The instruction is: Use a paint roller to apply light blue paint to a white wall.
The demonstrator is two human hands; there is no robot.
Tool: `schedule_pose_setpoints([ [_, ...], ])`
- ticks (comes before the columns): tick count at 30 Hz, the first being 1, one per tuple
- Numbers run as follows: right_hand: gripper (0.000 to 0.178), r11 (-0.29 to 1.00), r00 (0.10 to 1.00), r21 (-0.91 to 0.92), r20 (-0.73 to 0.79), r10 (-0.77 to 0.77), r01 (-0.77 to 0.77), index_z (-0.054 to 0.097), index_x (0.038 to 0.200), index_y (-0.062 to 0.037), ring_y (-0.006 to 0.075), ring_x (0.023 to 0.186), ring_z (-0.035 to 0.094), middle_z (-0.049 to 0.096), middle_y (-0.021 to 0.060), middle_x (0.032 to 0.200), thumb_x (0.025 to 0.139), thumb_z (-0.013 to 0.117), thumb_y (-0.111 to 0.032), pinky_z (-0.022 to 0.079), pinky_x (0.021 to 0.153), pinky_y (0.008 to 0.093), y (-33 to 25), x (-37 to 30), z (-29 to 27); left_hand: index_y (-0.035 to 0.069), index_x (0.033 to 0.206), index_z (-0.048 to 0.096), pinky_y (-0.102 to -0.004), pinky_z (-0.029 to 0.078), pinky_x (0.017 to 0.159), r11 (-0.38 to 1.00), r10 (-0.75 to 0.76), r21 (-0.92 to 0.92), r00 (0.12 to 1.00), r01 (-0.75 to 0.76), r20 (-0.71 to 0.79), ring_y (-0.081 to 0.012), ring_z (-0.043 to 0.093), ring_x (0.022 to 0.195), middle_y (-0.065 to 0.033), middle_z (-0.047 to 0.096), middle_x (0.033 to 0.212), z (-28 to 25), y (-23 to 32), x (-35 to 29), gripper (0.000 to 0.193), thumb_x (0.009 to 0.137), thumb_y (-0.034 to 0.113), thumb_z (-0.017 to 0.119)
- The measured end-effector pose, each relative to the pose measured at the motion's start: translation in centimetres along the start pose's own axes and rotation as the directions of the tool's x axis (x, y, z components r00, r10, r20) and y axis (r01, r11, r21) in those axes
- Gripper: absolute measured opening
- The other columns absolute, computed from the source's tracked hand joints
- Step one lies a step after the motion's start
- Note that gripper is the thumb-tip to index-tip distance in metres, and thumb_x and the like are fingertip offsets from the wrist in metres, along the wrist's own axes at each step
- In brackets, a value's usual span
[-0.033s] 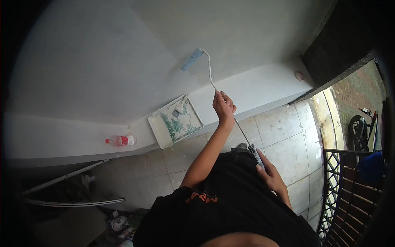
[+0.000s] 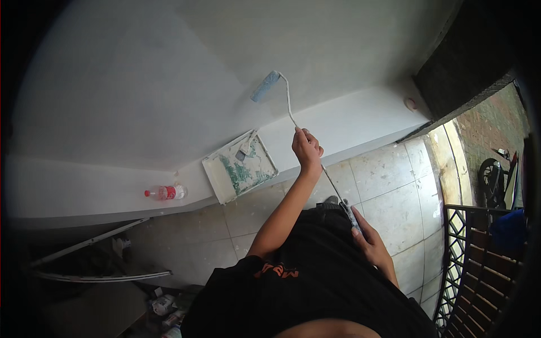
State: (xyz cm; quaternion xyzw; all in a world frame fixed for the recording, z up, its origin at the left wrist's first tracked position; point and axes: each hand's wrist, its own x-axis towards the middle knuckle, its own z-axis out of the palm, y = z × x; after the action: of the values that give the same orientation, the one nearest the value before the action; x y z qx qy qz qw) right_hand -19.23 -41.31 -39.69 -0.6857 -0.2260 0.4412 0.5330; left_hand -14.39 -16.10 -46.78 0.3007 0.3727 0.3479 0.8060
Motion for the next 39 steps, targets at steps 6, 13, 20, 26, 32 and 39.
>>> schedule_pose_setpoints([
  [6, 0.049, 0.962, 0.968, 0.104, 0.014, 0.251, -0.252, 0.036, 0.134, -0.0072, 0.0104, 0.087, 0.051, 0.060, 0.0060, 0.098, 0.089, 0.052, -0.017, 0.040, 0.083, 0.0244, -1.6, 0.5, -0.3, 0.007, 0.098, 0.049, -0.0230, 0.023, 0.037, 0.985, -0.119, 0.114, 0.985, 0.133, -0.124, -0.0070, 0.027, 0.041, 0.0041, 0.032, 0.056, -0.4, -1.8, 0.8, 0.031, 0.095, 0.034, 0.034],
  [13, 0.047, 0.983, 0.972, -0.040, -0.158, 0.172, -0.181, 0.044, 0.128, -0.0099, 0.0065, 0.078, 0.053, 0.062, 0.0211, 0.089, 0.083, 0.058, -0.014, 0.044, 0.075, 0.0269, -6.8, 2.3, 2.6, 0.004, 0.120, 0.045, -0.0230, 0.019, 0.036, 0.979, -0.141, 0.130, 0.984, 0.154, -0.105, -0.0069, 0.021, 0.041, 0.0037, 0.026, 0.056, -0.6, 3.3, 2.3, 0.038, 0.096, 0.031, 0.033],
  [20, 0.048, 0.950, 0.929, 0.061, -0.198, 0.314, -0.308, 0.045, 0.128, -0.0096, 0.0110, 0.088, 0.057, 0.064, 0.0204, 0.092, 0.082, 0.059, -0.011, 0.043, 0.082, 0.0288, -9.5, 4.6, 7.4, 0.006, 0.109, 0.045, -0.0228, 0.019, 0.037, 0.947, -0.245, 0.191, 0.965, 0.259, -0.096, -0.0071, 0.020, 0.042, 0.0037, 0.025, 0.057, -2.3, 5.3, 5.1, 0.029, 0.096, 0.029, 0.032],
  [26, 0.052, 0.954, 0.906, -0.043, -0.330, 0.266, -0.296, 0.045, 0.128, -0.0127, 0.0202, 0.049, 0.043, 0.056, 0.0251, 0.074, 0.079, 0.061, -0.012, 0.044, 0.057, 0.0289, -8.1, 7.6, 11.4, 0.009, 0.094, 0.044, -0.0218, 0.019, 0.038, 0.892, -0.407, 0.173, 0.909, 0.417, -0.089, -0.0075, 0.020, 0.042, 0.0037, 0.025, 0.057, -6.0, 3.5, 9.1, 0.022, 0.095, 0.028, 0.032],
  [32, 0.055, 0.971, 0.925, 0.017, -0.302, 0.231, -0.237, 0.045, 0.127, -0.0078, 0.0277, 0.065, 0.062, 0.061, 0.0233, 0.081, 0.075, 0.062, -0.006, 0.046, 0.065, 0.0287, -13.3, 3.5, 10.6, 0.012, 0.086, 0.040, -0.0221, 0.020, 0.038, 0.926, -0.362, 0.139, 0.930, 0.351, 0.064, -0.0080, 0.020, 0.042, 0.0045, 0.026, 0.057, -2.4, 9.4, 4.0, 0.019, 0.095, 0.026, 0.030],
  [39, 0.055, 0.938, 0.900, -0.068, -0.312, 0.305, -0.341, 0.045, 0.126, -0.0053, 0.0282, 0.076, 0.062, 0.061, 0.0243, 0.088, 0.075, 0.066, -0.012, 0.045, 0.072, 0.0304, -12.6, 8.5, 11.0, 0.013, 0.082, 0.038, -0.0227, 0.019, 0.039, 0.873, -0.457, 0.169, 0.888, 0.458, -0.050, -0.0085, 0.019, 0.043, 0.0045, 0.025, 0.057, -4.6, 4.7, 9.8, 0.019, 0.094, 0.024, 0.029],
])
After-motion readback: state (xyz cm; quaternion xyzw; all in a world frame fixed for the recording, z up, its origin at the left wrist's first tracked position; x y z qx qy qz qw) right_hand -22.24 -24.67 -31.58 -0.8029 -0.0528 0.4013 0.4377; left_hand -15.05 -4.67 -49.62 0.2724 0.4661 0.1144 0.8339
